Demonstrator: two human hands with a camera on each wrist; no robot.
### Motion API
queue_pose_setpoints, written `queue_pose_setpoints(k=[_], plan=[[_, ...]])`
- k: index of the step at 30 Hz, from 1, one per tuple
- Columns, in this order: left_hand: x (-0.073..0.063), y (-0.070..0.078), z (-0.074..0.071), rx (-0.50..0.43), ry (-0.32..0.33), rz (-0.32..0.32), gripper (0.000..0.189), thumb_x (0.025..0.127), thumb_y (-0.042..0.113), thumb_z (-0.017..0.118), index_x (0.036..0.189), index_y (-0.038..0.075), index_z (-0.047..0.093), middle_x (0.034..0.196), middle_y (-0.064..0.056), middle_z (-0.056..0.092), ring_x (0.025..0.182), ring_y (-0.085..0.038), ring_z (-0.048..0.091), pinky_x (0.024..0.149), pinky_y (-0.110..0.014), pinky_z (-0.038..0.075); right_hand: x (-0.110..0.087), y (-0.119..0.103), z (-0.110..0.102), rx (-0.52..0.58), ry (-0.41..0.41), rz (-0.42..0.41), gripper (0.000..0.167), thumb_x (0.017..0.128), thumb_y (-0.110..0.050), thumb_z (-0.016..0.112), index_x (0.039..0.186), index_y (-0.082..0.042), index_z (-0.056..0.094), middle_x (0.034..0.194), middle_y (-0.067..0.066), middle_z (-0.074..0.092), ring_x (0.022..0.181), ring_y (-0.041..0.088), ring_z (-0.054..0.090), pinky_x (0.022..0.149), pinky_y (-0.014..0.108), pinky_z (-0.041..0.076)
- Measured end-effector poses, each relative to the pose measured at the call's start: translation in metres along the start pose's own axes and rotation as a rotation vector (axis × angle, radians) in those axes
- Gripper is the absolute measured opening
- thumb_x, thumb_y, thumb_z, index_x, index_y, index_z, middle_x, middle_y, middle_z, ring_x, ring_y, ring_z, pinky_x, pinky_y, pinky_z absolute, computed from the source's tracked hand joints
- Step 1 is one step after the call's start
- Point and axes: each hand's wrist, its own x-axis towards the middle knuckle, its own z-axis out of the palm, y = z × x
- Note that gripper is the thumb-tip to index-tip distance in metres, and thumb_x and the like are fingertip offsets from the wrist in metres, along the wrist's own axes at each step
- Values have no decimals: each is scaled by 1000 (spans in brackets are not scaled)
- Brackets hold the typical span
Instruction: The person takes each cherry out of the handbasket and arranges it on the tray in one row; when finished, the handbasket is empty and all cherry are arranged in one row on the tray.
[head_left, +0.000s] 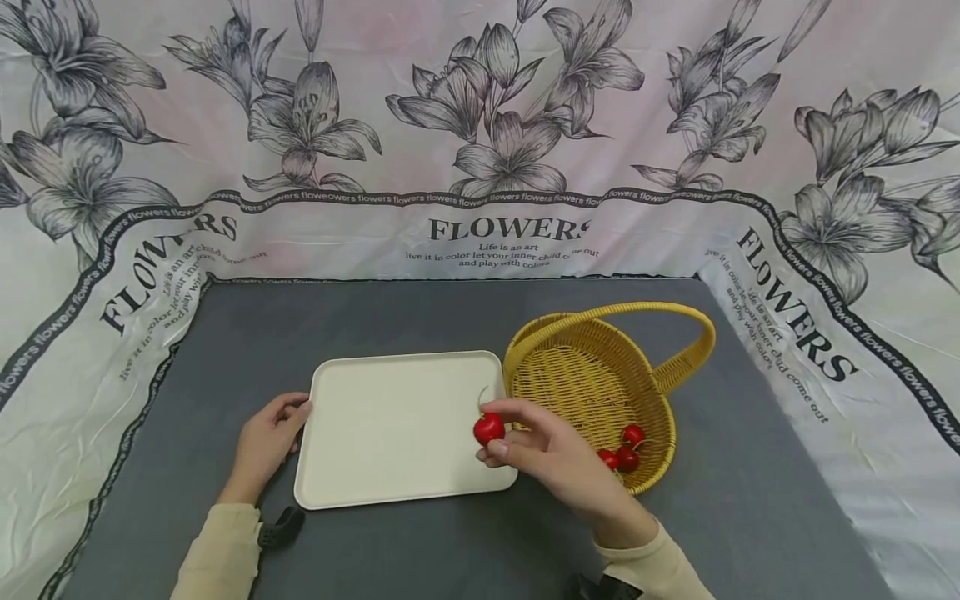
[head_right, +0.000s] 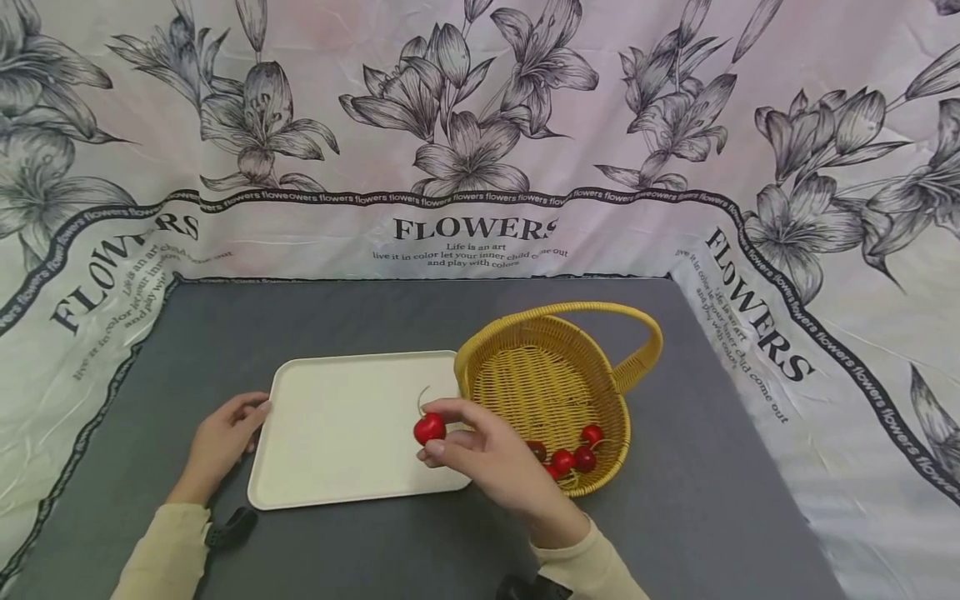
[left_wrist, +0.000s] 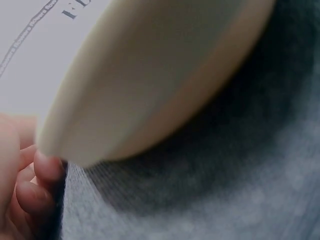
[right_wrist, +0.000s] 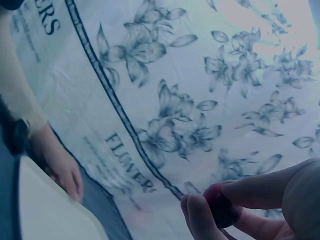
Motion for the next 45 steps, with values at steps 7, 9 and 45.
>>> queue_pose_setpoints(k=[7, 9, 45], plan=[[5, 1, 4, -17, 6, 16, 45, 94, 51, 53, 120, 15, 63, 81, -4, 62, 51, -14, 54, 53, -26, 44, 52, 30, 38, -17, 47, 87, 38, 93, -13, 63, 129, -6, 54, 117, 18, 60, 92, 20, 70, 87, 35, 55], [5, 0, 3, -17, 11, 17, 44, 94, 51, 54, 119, 16, 63, 80, -4, 62, 51, -14, 54, 53, -26, 44, 72, 41, 49, -77, 90, 110, 37, 92, -16, 65, 127, -8, 56, 115, 14, 62, 91, 23, 69, 87, 38, 55], [-2, -3, 4, 44, 125, 136, 35, 94, 41, 60, 120, 19, 66, 96, -1, 62, 60, -10, 51, 51, -22, 44, 230, 121, 131, -861, 291, 28, 28, 88, -32, 70, 103, -10, 61, 88, -1, 56, 73, 8, 49, 64, 18, 39]])
